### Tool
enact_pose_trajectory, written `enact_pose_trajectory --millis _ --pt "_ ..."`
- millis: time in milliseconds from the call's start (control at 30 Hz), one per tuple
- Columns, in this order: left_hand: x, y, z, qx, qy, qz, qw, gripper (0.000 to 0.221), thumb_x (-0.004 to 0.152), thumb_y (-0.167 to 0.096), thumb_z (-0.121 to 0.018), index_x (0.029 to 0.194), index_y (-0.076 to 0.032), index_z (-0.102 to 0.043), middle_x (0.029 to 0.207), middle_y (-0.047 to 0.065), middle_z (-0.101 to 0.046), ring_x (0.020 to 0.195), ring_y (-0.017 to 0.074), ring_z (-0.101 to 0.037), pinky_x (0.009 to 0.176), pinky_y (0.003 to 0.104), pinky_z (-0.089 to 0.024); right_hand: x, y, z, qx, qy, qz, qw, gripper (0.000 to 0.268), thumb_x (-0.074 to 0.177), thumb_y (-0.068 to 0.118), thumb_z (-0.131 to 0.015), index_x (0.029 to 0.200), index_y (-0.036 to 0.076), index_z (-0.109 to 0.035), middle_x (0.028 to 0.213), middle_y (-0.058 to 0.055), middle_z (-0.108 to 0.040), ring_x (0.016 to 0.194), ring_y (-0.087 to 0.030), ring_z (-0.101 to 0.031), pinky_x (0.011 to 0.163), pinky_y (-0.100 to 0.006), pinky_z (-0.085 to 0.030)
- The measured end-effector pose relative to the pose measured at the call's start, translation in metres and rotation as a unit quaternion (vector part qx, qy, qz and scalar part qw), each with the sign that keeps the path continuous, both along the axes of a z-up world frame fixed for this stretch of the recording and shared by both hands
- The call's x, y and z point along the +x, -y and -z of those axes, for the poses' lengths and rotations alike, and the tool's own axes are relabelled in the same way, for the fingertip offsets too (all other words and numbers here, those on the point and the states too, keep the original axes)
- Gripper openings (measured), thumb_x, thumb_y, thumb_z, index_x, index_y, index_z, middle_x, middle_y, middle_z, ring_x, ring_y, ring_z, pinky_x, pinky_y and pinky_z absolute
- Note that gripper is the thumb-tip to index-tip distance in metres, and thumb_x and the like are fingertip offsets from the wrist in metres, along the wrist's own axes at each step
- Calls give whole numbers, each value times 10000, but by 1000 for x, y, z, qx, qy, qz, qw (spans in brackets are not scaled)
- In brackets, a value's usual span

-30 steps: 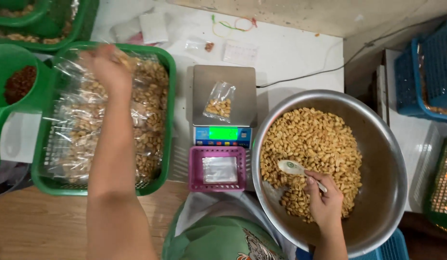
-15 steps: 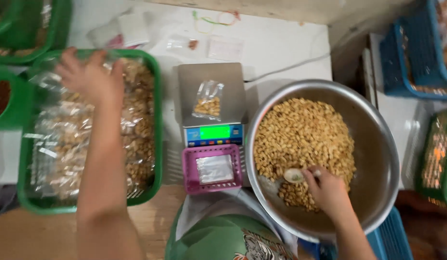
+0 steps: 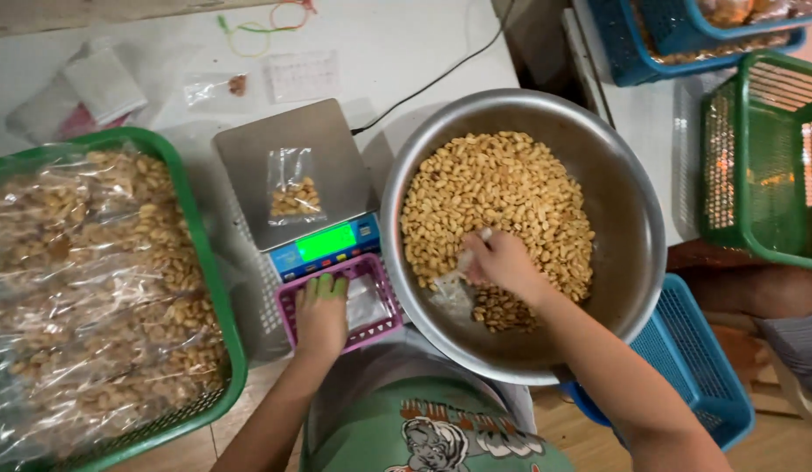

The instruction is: Scooping peanuts from a large bowl into small plastic bags and weighing them on a digital scale for packaging.

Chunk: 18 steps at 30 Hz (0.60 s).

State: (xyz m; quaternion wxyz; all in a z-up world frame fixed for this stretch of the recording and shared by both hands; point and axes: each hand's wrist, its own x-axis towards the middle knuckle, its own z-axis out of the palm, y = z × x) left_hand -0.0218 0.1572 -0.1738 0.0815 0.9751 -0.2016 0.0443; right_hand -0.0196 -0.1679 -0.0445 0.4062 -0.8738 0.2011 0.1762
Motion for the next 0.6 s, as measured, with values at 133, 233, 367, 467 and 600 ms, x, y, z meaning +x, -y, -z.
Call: enact_pose_trajectory --millis 133,233,367,467,600 --pt "-6 2 -21 -21 -16 7 1000 552 627 -282 -871 1138 -136 -722 1121 111 -610 1070 349 -567 816 466 -474 15 -23 -8 93 78 111 986 319 1057 309 -570 1055 33 -729 692 -132 -749 670 -237 -772 655 -362 -613" --pt "-8 -1 -9 -2 -31 -1 1000 432 720 -283 -816 1123 -157 -725 1034 76 -614 985 321 -576 795 442 -457 10 -13 -1 301 80 204 928 310 1084 203 -519 1151 -62 -664 829 -220 -697 678 -272 -746 612 -396 -671" --pt "-3 -6 -15 -84 70 12 994 139 906 -296 -656 962 -195 -733 976 32 -598 960 281 -577 799 418 -442 -3 -6 -17 330 98 199 918 305 1092 213 -512 1128 -54 -656 842 -172 -673 705 -226 -735 647 -360 -669" --pt "-1 -12 -27 -177 56 51 981 257 1012 -308 -491 1000 -230 -735 984 12 -621 961 273 -595 859 430 -444 -15 7 -12 333 101 194 917 314 1093 225 -514 1134 -51 -659 836 -169 -672 692 -219 -728 632 -344 -662" --pt "14 -8 -87 -476 -83 -17 875 66 873 -138 -793 867 -85 -755 891 106 -732 925 349 -713 874 416 -517 -29 18 -3 328 130 190 916 309 1095 217 -520 1114 -55 -665 811 -198 -680 628 -241 -718 577 -356 -652"
